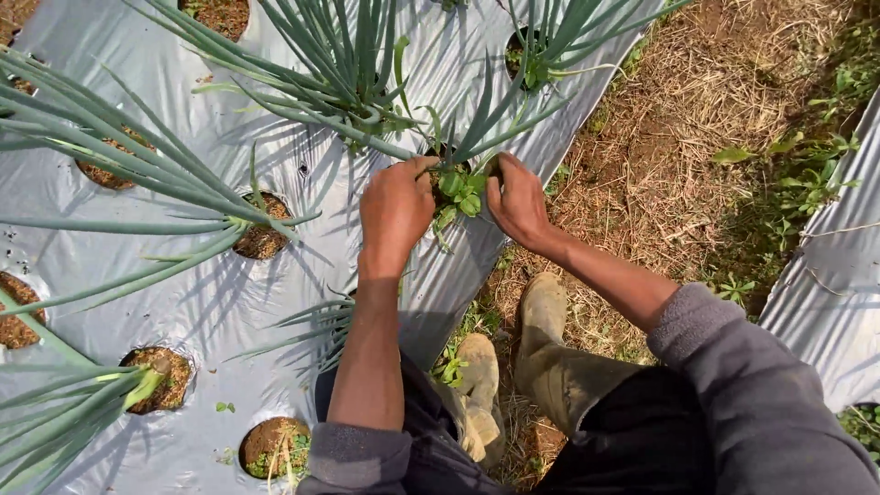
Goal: The person sits on the ground beside rows of onions planted in plastic mulch and removes weeds by hand. They pull small weeds from the holes around the onion plants and from the plastic surface, gathering the removed weeds in their hand.
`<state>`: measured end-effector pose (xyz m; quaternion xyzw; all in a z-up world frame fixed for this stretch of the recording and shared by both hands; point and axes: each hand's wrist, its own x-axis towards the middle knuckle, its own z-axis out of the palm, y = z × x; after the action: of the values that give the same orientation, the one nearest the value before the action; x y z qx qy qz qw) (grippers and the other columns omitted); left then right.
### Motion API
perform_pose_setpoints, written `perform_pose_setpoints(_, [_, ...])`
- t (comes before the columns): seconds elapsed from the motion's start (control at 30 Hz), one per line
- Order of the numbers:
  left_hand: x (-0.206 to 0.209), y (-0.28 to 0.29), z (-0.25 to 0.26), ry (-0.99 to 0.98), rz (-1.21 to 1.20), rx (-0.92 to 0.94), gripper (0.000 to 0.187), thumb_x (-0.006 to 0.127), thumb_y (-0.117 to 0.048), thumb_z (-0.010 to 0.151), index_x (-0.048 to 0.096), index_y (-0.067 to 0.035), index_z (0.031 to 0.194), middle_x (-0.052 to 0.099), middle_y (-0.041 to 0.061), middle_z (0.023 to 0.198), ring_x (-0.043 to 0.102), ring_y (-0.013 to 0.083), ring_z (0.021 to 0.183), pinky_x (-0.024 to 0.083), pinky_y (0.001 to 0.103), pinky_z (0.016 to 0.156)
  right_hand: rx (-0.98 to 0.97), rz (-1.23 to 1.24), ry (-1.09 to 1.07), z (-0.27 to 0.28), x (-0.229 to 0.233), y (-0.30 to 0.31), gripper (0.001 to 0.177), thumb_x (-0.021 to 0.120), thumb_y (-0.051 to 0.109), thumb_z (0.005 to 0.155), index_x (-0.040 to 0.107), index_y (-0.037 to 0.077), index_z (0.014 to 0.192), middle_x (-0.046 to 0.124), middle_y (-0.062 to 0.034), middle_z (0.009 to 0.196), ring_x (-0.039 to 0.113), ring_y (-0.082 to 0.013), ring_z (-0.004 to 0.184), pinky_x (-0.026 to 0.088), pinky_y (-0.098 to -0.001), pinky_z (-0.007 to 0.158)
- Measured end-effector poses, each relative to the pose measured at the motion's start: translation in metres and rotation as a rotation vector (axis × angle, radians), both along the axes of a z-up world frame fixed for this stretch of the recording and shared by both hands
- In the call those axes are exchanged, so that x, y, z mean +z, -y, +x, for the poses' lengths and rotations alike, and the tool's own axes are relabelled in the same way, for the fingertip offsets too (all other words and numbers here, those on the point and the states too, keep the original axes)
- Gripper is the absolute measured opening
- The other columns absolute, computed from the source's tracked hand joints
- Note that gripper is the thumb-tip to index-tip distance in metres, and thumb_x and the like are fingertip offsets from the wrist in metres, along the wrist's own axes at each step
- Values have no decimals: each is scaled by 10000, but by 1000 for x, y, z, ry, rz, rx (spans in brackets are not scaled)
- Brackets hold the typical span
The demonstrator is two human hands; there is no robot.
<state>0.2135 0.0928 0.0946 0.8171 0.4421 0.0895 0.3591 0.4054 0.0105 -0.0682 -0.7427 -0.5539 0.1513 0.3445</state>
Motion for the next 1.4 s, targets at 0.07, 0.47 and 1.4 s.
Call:
perform_pose_setpoints(0.07, [-21,-15,3,42,21,44,358,523,-46,968,764,-121,1222,744,290,998,668,571,996,515,719,884,14,111,-29,2,-5,-2,101,571,-42,966,643,-58,1035,705,-273,896,728,-439,793,604,-520,632])
perform_pose_setpoints(0.47, [-45,-27,10,-23,72,137,273,595,-108,949,805,-147,1120,765,224,936,688,506,1022,534,677,882,43,263,56,-25,-7,-34,168,800,149,940,746,-10,958,694,-203,849,731,-341,726,612,-414,613])
perform_pose_setpoints(1.4, [-32,-36,6,35,10,210,364,564,-105,944,799,-258,1177,768,225,1070,706,493,1025,528,596,907,-86,155,-220,4,-75,1,122,545,-52,1041,501,-12,1147,672,-240,987,692,-398,925,575,-559,818])
